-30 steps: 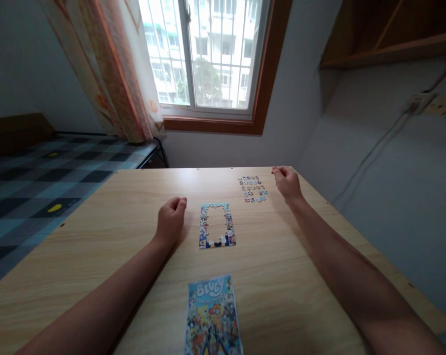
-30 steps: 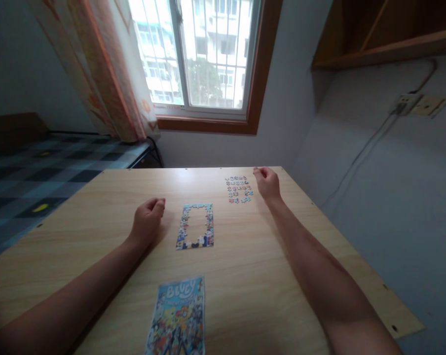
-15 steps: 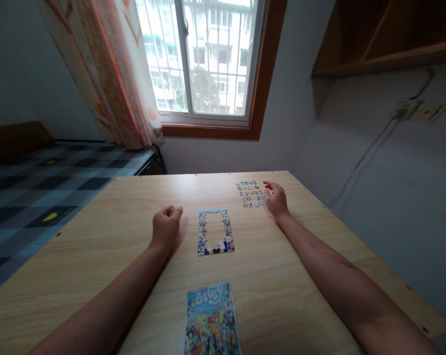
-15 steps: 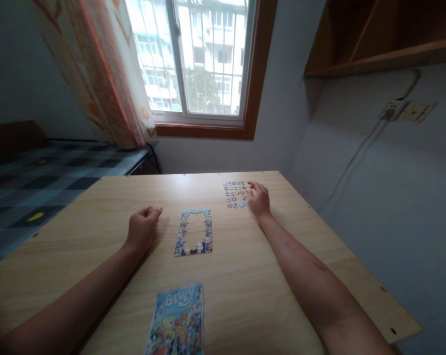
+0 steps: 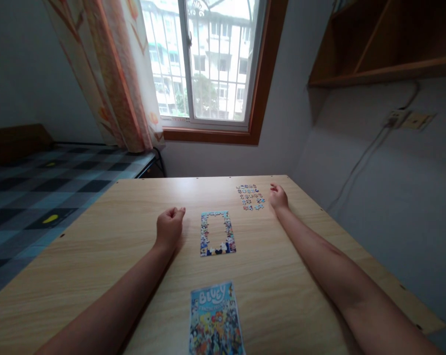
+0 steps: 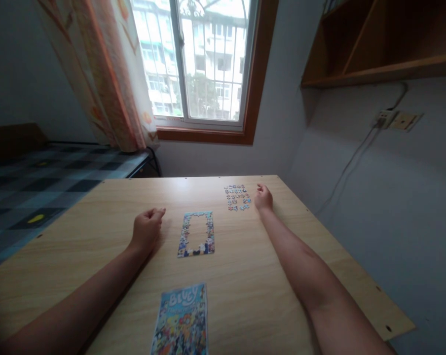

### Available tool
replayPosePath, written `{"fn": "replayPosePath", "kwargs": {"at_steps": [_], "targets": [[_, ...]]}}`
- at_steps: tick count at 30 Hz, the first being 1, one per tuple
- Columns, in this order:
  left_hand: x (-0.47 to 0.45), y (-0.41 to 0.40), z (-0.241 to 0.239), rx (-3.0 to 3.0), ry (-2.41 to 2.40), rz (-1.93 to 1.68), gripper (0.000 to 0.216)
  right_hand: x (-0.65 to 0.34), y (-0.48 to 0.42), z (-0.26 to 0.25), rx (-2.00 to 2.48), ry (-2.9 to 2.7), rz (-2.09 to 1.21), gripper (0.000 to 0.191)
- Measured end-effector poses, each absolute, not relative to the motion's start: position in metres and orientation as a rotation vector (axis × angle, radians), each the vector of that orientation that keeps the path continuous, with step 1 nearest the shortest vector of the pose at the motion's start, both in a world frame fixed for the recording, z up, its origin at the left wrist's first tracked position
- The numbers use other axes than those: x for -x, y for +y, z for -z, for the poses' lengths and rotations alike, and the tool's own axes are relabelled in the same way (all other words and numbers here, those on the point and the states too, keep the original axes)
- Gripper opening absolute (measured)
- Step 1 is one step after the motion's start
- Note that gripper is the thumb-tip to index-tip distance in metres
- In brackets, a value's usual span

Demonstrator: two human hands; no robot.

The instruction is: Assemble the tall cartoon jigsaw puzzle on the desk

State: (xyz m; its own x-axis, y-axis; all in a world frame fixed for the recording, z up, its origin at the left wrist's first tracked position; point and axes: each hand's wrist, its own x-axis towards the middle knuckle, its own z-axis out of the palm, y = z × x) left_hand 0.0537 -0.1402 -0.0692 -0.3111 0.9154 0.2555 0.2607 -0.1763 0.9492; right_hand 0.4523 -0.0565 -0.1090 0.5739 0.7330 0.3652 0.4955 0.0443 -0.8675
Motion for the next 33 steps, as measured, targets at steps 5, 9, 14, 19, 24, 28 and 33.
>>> {"fn": "replayPosePath", "kwargs": {"at_steps": [5, 9, 14, 19, 24, 28, 33], "targets": [[-0.054, -0.141, 0.067, -1.465, 1.588, -1.542, 0.045, -0.455, -0.041, 0.105, 1.601, -1.117, -0.308, 0.035], [-0.053, -0.143, 0.066, -1.486, 1.598, -1.526, 0.044, -0.458, -0.028, 0.102, 1.566, -1.124, -0.361, 0.035], [-0.053, -0.143, 0.066, -1.48, 1.599, -1.507, 0.044, -0.459, -0.014, 0.097, 1.51, -1.104, -0.434, 0.038], [-0.055, -0.143, 0.066, -1.527, 1.605, -1.477, 0.045, -0.458, -0.007, 0.091, 1.477, -1.103, -0.501, 0.033], [-0.056, -0.144, 0.064, -1.539, 1.606, -1.47, 0.045, -0.458, -0.008, 0.09, 1.458, -1.109, -0.54, 0.033], [-0.057, -0.147, 0.06, -1.567, 1.617, -1.456, 0.044, -0.461, -0.01, 0.092, 1.456, -1.102, -0.548, 0.041], [-0.058, -0.149, 0.057, -1.572, 1.621, -1.459, 0.043, -0.469, -0.012, 0.095, 1.438, -1.108, -0.544, 0.043]]}}
